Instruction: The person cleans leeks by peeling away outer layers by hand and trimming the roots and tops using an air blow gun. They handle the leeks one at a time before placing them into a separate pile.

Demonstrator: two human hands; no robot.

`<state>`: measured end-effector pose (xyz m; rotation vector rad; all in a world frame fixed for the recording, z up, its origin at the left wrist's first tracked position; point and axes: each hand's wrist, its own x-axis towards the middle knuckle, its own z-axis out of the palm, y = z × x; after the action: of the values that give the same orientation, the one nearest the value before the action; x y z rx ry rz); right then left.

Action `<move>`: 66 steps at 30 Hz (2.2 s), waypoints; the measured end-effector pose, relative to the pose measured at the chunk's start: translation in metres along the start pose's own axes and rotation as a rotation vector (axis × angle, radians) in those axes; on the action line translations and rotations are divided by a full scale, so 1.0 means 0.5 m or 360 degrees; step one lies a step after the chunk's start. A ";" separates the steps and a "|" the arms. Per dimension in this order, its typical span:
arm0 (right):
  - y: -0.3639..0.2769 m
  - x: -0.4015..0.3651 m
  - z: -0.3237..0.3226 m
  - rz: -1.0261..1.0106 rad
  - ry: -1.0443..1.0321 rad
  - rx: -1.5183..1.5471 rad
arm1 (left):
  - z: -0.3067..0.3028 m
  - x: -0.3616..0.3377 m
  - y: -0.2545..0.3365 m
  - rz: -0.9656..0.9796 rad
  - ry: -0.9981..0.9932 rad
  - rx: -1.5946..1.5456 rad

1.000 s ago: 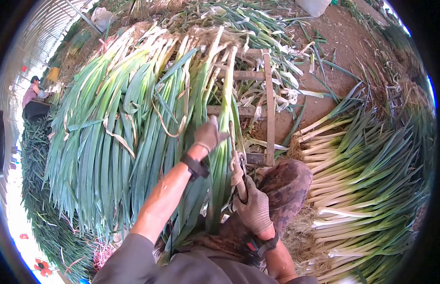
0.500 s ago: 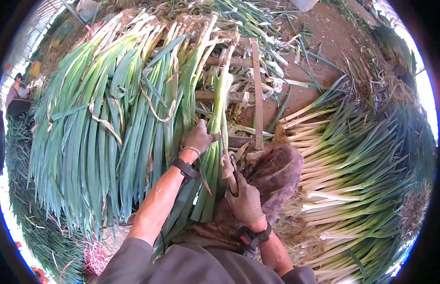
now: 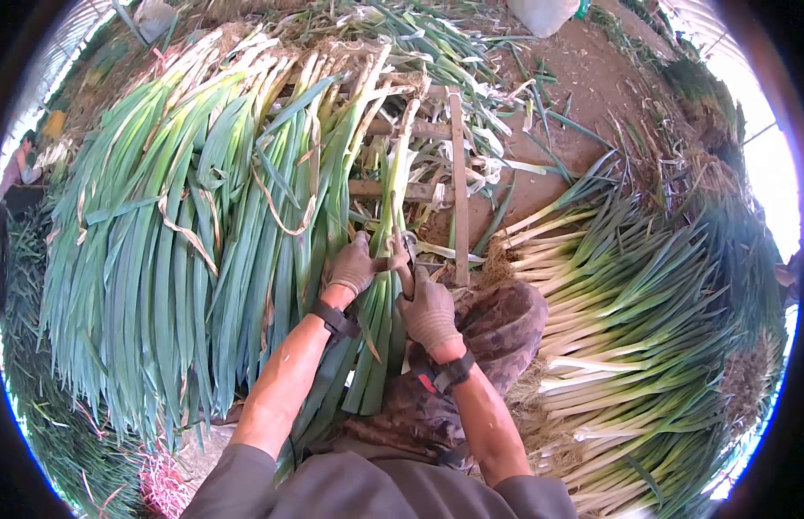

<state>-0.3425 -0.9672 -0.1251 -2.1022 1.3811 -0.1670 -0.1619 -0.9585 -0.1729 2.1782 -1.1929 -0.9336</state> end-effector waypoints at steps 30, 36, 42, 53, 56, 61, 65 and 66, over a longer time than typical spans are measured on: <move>0.008 0.419 -0.051 -0.0063 0.0126 0.0305 | -0.011 0.022 -0.015 0.0007 -0.0163 -0.0335; 0.032 0.442 -0.030 0.0003 0.0026 0.0661 | 0.002 0.037 -0.032 0.0062 -0.0425 -0.1036; 0.043 0.470 -0.042 0.0000 0.0122 0.0573 | 0.025 0.049 -0.049 -0.0013 -0.0462 -0.1052; 0.006 0.144 -0.094 0.0010 0.0012 0.0433 | 0.040 0.043 -0.038 -0.0038 -0.0309 -0.1312; 0.010 0.010 -0.077 -0.0085 -0.0020 0.0541 | 0.031 0.031 -0.017 -0.0016 -0.0197 -0.1114; 0.023 -0.132 -0.057 0.0064 -0.0252 0.0359 | 0.072 0.038 -0.041 0.0050 0.0085 -0.0959; -0.001 -0.180 -0.066 0.0077 -0.0288 0.0313 | 0.084 0.044 -0.045 0.0028 0.0223 -0.0623; -0.001 -0.181 -0.067 0.0082 -0.0261 0.0345 | 0.086 0.048 -0.046 0.0022 0.0253 -0.0564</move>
<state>-0.3965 -0.9028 -0.0781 -1.8572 1.2589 -0.1150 -0.1732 -0.9713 -0.2246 1.9173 -0.8905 -0.8729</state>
